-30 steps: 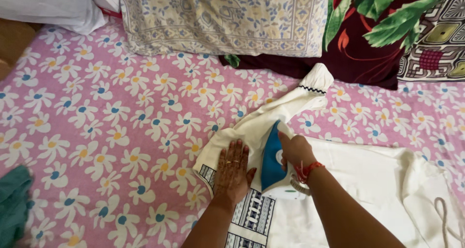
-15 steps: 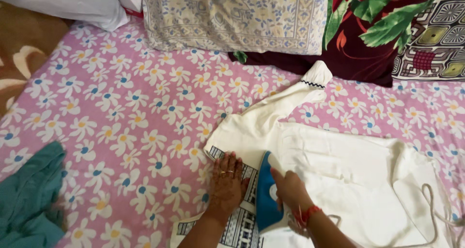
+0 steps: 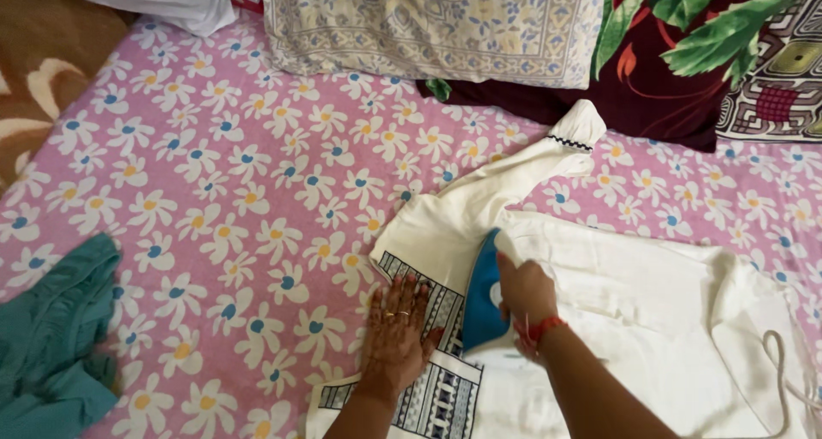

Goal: The person irons a white long-sleeved top with black embroidery on a bed. They smooth the fabric with one hand while moving the iron with the other, then flip the garment to iron the back.

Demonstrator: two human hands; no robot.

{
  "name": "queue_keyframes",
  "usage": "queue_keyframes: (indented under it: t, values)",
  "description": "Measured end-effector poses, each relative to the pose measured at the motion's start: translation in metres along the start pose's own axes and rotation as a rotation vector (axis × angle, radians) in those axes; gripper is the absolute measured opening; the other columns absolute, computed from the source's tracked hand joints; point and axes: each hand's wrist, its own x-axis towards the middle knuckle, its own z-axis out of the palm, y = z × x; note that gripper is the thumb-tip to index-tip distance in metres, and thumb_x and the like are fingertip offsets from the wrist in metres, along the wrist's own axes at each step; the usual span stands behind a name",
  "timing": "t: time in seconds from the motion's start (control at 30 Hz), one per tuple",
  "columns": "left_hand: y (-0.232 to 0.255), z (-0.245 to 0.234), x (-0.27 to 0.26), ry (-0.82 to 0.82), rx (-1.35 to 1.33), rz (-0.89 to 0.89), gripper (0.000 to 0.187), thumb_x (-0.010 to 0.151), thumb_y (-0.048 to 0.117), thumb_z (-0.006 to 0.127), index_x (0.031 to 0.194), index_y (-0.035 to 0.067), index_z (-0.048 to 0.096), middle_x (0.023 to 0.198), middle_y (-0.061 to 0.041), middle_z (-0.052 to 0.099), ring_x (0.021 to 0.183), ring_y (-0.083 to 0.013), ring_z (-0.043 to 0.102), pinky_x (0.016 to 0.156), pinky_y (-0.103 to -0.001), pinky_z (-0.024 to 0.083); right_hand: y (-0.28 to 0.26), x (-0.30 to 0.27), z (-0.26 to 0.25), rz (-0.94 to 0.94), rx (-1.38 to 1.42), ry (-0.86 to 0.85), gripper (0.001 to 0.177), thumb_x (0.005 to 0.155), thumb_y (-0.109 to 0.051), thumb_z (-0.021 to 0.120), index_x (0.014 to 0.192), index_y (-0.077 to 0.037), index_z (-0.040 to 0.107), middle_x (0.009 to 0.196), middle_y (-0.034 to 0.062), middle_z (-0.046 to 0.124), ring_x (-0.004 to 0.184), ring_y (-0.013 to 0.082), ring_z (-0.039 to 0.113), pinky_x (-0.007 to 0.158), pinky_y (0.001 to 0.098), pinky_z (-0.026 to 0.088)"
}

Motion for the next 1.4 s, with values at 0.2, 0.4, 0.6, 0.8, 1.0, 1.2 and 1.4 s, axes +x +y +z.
queue_keyframes:
  t: [0.2, 0.4, 0.6, 0.8, 1.0, 1.2, 1.4]
  values:
    - [-0.004, 0.013, 0.007, 0.26, 0.042, 0.075, 0.075, 0.1, 0.056, 0.029, 0.158, 0.009, 0.016, 0.168, -0.014, 0.005, 0.154, -0.0305, -0.001, 0.121, -0.051, -0.002, 0.017, 0.012, 0.005, -0.068, 0.04, -0.084, 0.071, 0.099, -0.055, 0.054, 0.081, 0.012, 0.068, 0.06, 0.0198, 0.069, 0.049, 0.0327, 0.069, 0.049, 0.0433, 0.053]
    - [-0.003, 0.027, -0.007, 0.381, -0.051, 0.064, 0.072, 0.102, 0.055, 0.038, 0.156, 0.007, 0.032, 0.167, -0.016, 0.017, 0.155, -0.0326, 0.007, 0.123, -0.053, 0.002, 0.051, -0.063, 0.011, -0.052, 0.1, -0.231, 0.064, 0.097, -0.052, 0.056, 0.094, 0.011, 0.062, 0.067, 0.0198, 0.068, 0.044, 0.0293, 0.064, 0.04, 0.0411, 0.049]
    - [-0.014, 0.012, -0.045, 0.581, -0.062, -0.106, 0.055, 0.093, 0.044, 0.062, 0.131, 0.004, 0.06, 0.145, -0.024, 0.049, 0.136, -0.0399, 0.042, 0.112, -0.058, 0.025, 0.037, -0.108, 0.01, -0.04, 0.005, -0.338, 0.058, 0.096, -0.051, 0.056, 0.102, 0.007, 0.061, 0.073, 0.0187, 0.069, 0.044, 0.0254, 0.063, 0.04, 0.0405, 0.048]
    - [-0.023, -0.016, -0.066, 0.177, -0.277, -0.249, 0.03, 0.085, 0.033, 0.075, 0.111, 0.017, 0.072, 0.109, -0.006, 0.072, 0.111, -0.0289, 0.064, 0.101, -0.054, 0.038, -0.002, -0.073, 0.023, -0.211, 0.01, -0.323, 0.061, 0.098, -0.049, 0.058, 0.096, 0.012, 0.062, 0.071, 0.0186, 0.068, 0.044, 0.0244, 0.061, 0.04, 0.04, 0.047]
    - [-0.019, -0.02, -0.062, 0.041, -0.291, -0.318, 0.041, 0.08, 0.026, 0.078, 0.118, 0.018, 0.068, 0.116, -0.006, 0.068, 0.114, -0.0301, 0.063, 0.103, -0.057, 0.036, -0.004, -0.079, 0.019, -0.208, -0.051, -0.375, 0.06, 0.098, -0.05, 0.057, 0.1, 0.01, 0.061, 0.07, 0.0189, 0.068, 0.042, 0.0241, 0.06, 0.041, 0.039, 0.048]
    - [-0.013, -0.024, -0.061, 0.017, -0.266, -0.349, 0.039, 0.082, 0.025, 0.078, 0.118, 0.015, 0.066, 0.116, -0.007, 0.07, 0.118, -0.031, 0.061, 0.105, -0.058, 0.036, 0.015, -0.115, 0.018, -0.152, -0.19, -0.463, 0.055, 0.099, -0.051, 0.053, 0.104, 0.003, 0.061, 0.071, 0.0156, 0.071, 0.042, 0.0208, 0.06, 0.04, 0.0363, 0.048]
    - [-0.011, -0.019, -0.065, 0.054, -0.276, -0.34, 0.026, 0.081, 0.025, 0.077, 0.106, 0.019, 0.072, 0.105, -0.006, 0.074, 0.115, -0.0312, 0.063, 0.106, -0.058, 0.036, -0.015, -0.108, 0.025, -0.247, -0.134, -0.434, 0.058, 0.098, -0.05, 0.056, 0.097, 0.008, 0.062, 0.065, 0.0171, 0.068, 0.041, 0.0219, 0.059, 0.04, 0.0372, 0.048]
